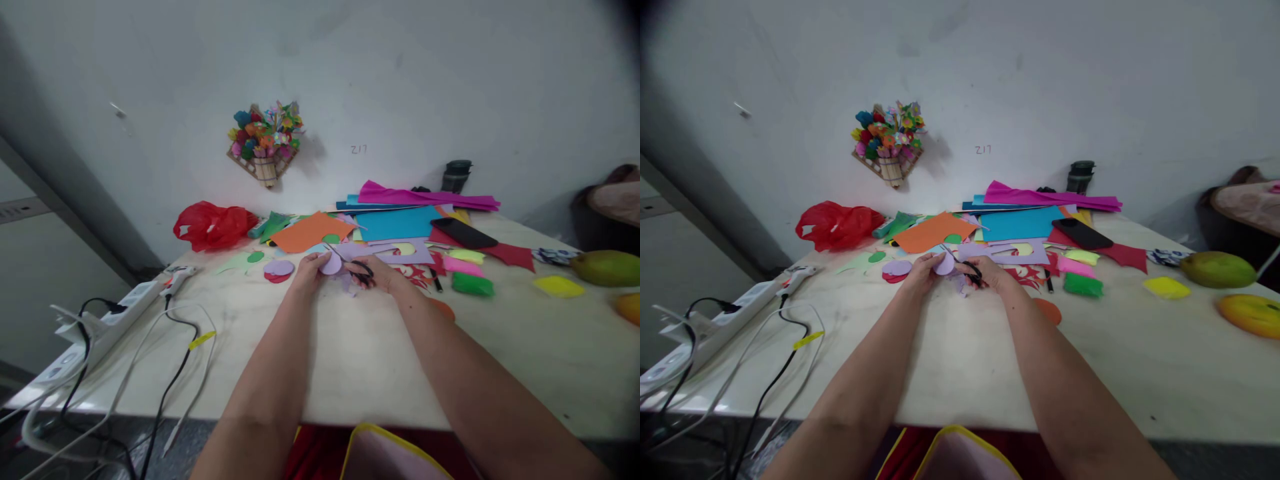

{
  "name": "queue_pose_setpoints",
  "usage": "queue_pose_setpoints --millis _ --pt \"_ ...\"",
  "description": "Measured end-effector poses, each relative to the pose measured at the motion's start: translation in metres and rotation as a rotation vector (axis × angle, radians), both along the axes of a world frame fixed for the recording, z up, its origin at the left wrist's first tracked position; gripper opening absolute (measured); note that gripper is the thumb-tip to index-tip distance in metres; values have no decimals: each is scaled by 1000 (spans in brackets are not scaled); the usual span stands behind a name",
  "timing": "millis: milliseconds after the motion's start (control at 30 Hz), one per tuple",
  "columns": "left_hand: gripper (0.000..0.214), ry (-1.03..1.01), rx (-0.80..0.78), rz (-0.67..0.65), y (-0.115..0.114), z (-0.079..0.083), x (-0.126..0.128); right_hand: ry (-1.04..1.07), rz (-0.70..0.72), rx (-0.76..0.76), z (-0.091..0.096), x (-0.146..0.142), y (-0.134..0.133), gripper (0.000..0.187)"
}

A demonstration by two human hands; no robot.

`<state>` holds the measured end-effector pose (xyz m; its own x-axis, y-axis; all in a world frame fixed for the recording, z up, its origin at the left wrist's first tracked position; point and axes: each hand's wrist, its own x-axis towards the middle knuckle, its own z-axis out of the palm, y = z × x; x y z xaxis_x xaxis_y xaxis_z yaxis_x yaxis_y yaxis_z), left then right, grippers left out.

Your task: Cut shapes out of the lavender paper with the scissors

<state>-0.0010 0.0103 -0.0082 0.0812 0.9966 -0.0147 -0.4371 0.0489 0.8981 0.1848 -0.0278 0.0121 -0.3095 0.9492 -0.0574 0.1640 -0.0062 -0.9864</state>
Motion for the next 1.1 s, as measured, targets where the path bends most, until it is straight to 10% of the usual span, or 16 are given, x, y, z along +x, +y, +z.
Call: queue_pose_setpoints --millis 1100 --pt "26 -55 -1 49 0 1 -1 57 -8 1 -4 -3 5 29"
